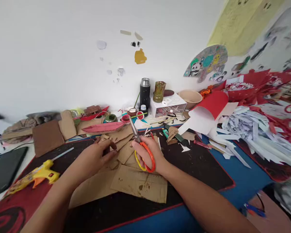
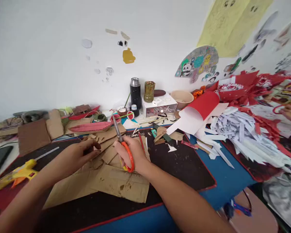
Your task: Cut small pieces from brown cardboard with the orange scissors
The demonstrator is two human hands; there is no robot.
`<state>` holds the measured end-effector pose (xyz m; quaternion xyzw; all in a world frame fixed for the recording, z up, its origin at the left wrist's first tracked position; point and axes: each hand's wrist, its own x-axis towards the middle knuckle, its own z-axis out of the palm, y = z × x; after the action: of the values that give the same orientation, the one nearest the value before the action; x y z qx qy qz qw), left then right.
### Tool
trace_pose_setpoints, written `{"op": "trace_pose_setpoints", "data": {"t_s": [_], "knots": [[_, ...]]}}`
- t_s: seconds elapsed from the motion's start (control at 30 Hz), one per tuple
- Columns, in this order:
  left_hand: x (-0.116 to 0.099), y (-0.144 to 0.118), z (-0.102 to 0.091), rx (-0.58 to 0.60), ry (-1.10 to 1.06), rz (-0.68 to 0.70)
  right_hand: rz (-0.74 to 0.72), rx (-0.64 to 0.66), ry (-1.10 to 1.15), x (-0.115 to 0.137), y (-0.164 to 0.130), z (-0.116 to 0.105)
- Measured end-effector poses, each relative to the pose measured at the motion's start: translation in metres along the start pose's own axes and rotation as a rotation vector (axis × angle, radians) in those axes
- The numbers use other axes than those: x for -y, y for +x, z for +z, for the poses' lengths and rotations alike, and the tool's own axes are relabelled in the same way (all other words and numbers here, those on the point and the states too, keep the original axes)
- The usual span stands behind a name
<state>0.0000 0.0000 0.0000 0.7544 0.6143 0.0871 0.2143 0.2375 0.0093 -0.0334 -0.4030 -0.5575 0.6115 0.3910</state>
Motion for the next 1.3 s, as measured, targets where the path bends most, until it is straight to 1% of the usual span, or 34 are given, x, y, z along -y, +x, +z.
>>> {"op": "trace_pose_setpoints", "data": {"t_s": [0.1, 0.2, 0.33, 0.4, 0.57, 0.7, 0.87, 0.97, 1.03, 1.1, 1.23, 1.3], "knots": [[-0.006, 0.004, 0.012, -0.120, 0.018, -0.035, 0.021, -0.016, -0.007, 0.002, -0.001, 0.001], [-0.010, 0.007, 0.025, -0.171, 0.043, -0.025, 0.040, -0.011, 0.007, 0.002, -0.002, 0.002], [-0.008, 0.010, 0.040, -0.174, 0.077, 0.083, 0.037, 0.007, 0.004, 0.003, -0.003, 0.002], [-0.005, 0.011, 0.045, -0.166, 0.086, 0.102, 0.029, 0.006, -0.007, 0.003, -0.003, 0.002], [-0.001, 0.016, 0.051, -0.147, 0.033, 0.048, 0.027, 0.008, -0.013, 0.004, -0.004, 0.002], [-0.007, 0.019, 0.048, -0.163, -0.082, -0.013, 0.017, 0.015, -0.012, 0.006, -0.005, 0.003], [-0.013, 0.018, 0.035, -0.170, -0.267, 0.003, 0.012, 0.016, -0.004, 0.007, -0.006, 0.002], [-0.009, 0.017, 0.027, -0.240, -0.408, -0.011, 0.030, 0.007, 0.006, 0.005, -0.005, 0.002], [-0.005, 0.017, 0.024, -0.271, -0.559, -0.065, 0.036, 0.005, 0.012, 0.004, -0.005, 0.002], [-0.002, 0.017, 0.023, -0.290, -0.756, -0.123, 0.029, 0.005, 0.021, 0.004, -0.005, 0.002], [-0.001, 0.019, 0.023, -0.391, -1.150, -0.153, 0.020, 0.012, 0.037, 0.003, -0.004, 0.001], [-0.004, 0.019, 0.022, -0.435, -1.293, -0.170, 0.035, 0.021, 0.037, 0.001, -0.003, 0.000]]}}
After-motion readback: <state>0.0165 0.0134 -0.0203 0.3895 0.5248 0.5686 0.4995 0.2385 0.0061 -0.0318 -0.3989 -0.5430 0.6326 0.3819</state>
